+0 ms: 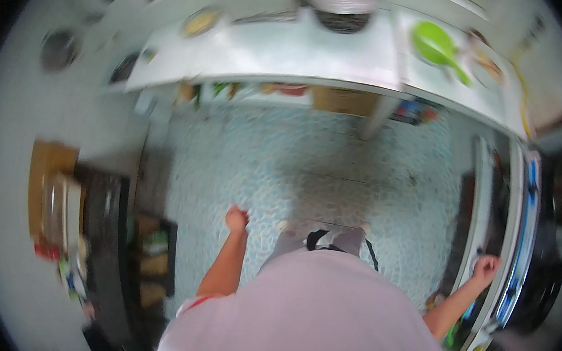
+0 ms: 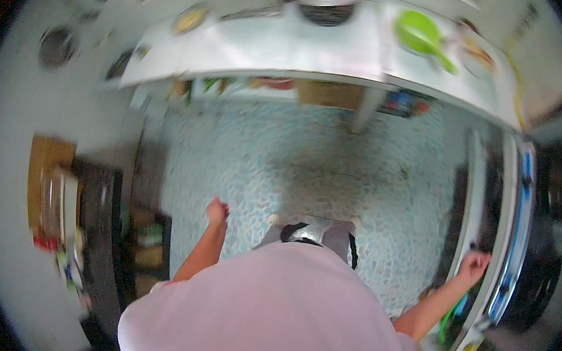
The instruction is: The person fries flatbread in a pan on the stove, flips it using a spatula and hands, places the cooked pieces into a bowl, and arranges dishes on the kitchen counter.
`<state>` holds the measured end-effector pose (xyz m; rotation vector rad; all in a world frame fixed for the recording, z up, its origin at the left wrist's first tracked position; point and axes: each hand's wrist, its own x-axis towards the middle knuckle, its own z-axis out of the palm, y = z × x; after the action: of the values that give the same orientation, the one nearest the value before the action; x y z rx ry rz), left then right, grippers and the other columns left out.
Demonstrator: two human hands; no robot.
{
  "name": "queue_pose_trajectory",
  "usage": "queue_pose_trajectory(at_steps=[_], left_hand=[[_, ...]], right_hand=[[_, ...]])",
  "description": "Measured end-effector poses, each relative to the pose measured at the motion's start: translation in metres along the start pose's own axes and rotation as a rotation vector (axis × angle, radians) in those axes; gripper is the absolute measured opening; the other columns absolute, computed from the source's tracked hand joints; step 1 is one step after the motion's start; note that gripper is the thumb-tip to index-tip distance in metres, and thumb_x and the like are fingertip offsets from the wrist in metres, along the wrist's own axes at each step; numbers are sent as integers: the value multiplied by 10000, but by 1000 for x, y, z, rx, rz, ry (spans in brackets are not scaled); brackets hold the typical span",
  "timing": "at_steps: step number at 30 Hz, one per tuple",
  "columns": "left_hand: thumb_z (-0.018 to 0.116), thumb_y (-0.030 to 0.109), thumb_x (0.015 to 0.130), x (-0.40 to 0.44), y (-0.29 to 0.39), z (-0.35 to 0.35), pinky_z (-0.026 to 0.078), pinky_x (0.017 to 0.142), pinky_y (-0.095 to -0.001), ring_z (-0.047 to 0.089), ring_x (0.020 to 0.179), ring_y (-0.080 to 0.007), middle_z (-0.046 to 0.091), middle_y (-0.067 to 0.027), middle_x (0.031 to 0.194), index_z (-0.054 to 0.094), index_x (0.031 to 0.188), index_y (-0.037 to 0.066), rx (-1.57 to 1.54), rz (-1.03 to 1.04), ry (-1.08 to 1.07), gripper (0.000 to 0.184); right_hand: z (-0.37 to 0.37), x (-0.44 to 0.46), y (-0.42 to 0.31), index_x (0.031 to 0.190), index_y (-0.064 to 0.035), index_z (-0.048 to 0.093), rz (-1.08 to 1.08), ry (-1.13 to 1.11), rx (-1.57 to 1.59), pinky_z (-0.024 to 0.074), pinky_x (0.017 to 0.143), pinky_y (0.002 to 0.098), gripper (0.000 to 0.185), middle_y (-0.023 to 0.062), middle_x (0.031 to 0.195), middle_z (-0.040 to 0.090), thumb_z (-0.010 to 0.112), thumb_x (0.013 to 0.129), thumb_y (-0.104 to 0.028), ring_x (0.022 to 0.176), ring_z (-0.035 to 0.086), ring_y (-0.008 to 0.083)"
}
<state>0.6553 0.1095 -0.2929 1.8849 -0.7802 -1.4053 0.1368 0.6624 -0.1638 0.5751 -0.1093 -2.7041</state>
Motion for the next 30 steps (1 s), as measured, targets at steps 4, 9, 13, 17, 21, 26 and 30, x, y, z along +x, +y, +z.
queue_pose_trajectory(at_steps=[4, 9, 13, 17, 21, 26, 30], left_hand=[[488, 249, 792, 45, 29, -66, 302, 328, -245, 386, 356, -125, 447, -46, 475, 467, 584, 56, -170, -68, 119, 285], [546, 72, 701, 68, 38, -185, 322, 355, -245, 408, 398, -119, 453, -51, 518, 479, 655, 33, -295, -15, 364, 90], [548, 17, 695, 86, 55, -241, 377, 420, -242, 478, 521, -129, 532, -95, 720, 444, 979, 22, -337, 57, 493, 302], [533, 31, 751, 74, 42, -284, 425, 520, -218, 498, 580, -124, 544, -81, 763, 433, 1034, 56, -755, 6, 621, 302], [481, 175, 830, 43, 12, -340, 378, 455, -194, 469, 531, -81, 524, -24, 630, 522, 767, 68, -726, -42, 660, 131], [447, 254, 843, 36, 6, -406, 289, 360, -214, 373, 421, -81, 447, 0, 528, 488, 635, 71, -838, -20, 787, 280], [401, 212, 853, 96, 20, -471, 310, 383, -226, 407, 456, -118, 483, -39, 583, 481, 683, 52, -956, 142, 749, 247]], right_hand=[[-14, 2, 131, 533, -135, 375, -156, 274, -285, 218, 352, 197, 331, -45, 447, 313, 541, 807, -218, 386, 278, 70], [-15, 10, 239, 570, -114, 405, 173, 329, -330, 258, 371, 207, 217, -36, 461, 348, 480, 771, -80, 393, 336, 72], [-34, 46, 345, 622, -83, 442, 335, 154, -720, 290, 412, 216, 196, -19, 531, 408, 473, 816, -93, 458, 370, 82], [-69, 67, 448, 671, -75, 480, 643, 186, -881, 306, 416, 215, 169, -19, 549, 433, 485, 829, -134, 459, 374, 79], [-120, 56, 546, 724, -65, 510, 838, 190, -906, 318, 419, 205, 136, -13, 587, 488, 484, 834, -141, 475, 406, 73], [-159, 22, 615, 805, -53, 533, 952, 207, -898, 343, 433, 198, 102, -10, 631, 511, 484, 837, -136, 513, 442, 73], [-184, -12, 648, 843, -56, 542, 773, 262, -1203, 365, 429, 205, 119, -7, 648, 522, 469, 850, -150, 527, 465, 80]])
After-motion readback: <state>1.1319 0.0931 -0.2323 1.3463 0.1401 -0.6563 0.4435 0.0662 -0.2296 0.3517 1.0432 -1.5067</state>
